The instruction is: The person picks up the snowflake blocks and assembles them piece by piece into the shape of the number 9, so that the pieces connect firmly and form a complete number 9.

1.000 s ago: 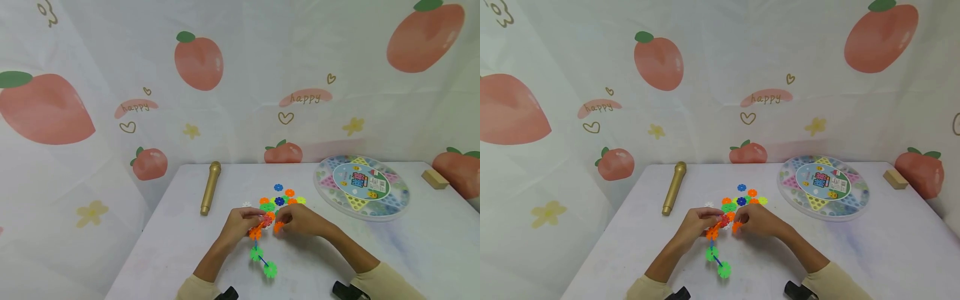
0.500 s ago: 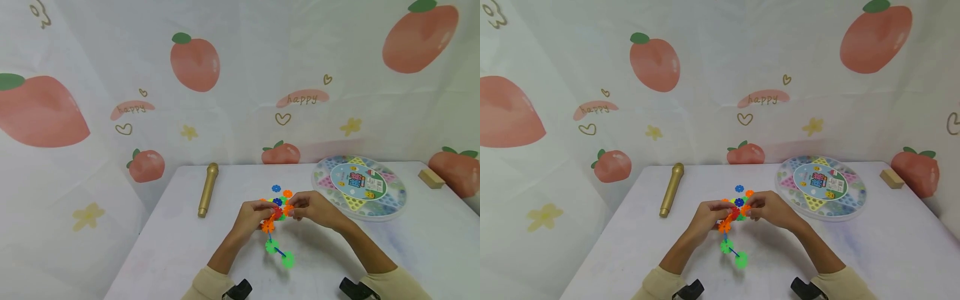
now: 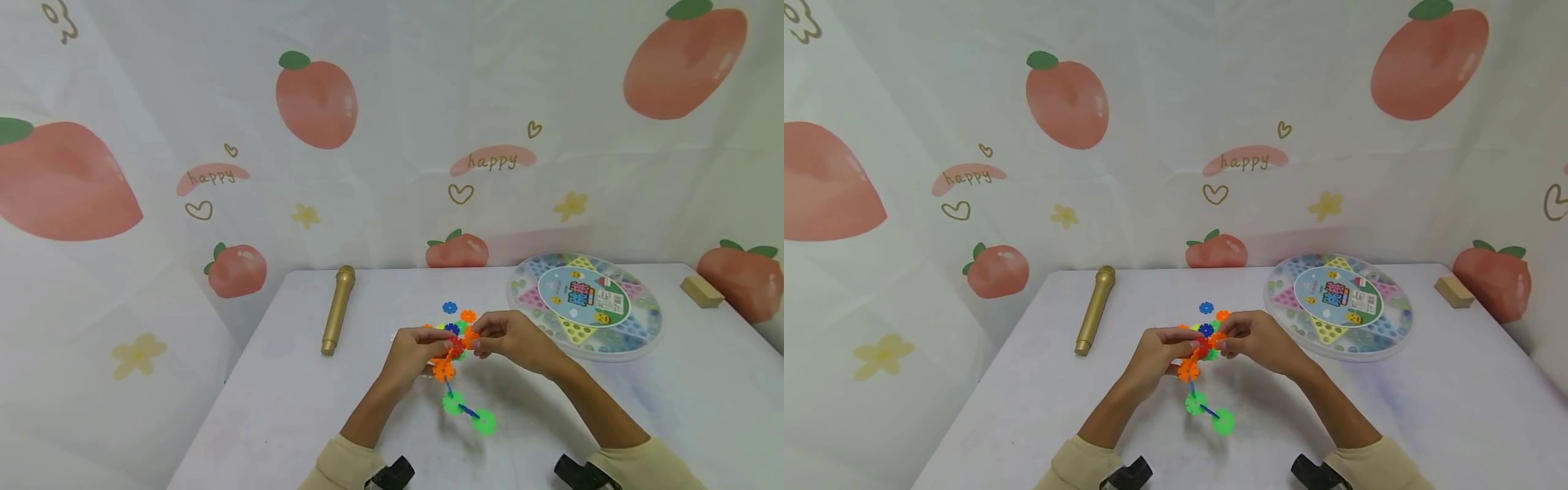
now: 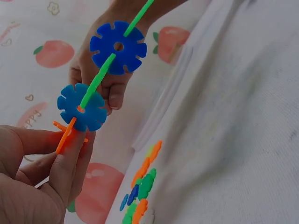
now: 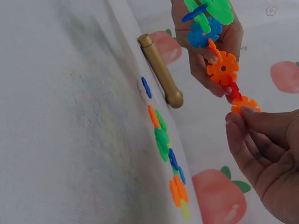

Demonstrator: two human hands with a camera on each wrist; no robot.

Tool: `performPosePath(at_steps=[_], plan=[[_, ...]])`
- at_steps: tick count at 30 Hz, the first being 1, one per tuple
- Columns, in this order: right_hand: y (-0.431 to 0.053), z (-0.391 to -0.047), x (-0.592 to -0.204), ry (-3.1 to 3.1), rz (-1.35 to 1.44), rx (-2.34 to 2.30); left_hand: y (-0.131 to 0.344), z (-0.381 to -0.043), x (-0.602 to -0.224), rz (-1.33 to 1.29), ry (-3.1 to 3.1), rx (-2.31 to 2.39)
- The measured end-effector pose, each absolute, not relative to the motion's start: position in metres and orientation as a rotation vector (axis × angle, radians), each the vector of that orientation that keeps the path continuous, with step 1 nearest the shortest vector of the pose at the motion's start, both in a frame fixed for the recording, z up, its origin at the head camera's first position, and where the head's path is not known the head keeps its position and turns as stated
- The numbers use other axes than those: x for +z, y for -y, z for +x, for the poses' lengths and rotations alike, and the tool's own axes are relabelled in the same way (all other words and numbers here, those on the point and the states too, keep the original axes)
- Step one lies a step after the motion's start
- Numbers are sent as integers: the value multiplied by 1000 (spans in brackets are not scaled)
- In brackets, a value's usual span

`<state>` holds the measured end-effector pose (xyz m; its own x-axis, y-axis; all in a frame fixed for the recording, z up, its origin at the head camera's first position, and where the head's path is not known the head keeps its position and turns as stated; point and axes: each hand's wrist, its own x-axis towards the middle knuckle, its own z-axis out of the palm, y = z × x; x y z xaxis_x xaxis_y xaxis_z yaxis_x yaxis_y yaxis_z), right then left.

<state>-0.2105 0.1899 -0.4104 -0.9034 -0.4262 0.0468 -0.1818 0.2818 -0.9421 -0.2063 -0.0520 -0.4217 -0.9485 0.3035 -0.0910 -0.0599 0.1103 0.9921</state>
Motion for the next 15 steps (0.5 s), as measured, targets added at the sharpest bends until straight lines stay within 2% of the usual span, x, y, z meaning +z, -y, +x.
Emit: performPosePath(at_steps=[15], plan=[[-184, -208, -412, -2400, -492, -1693, 48, -203, -422, 155, -2142, 1969]])
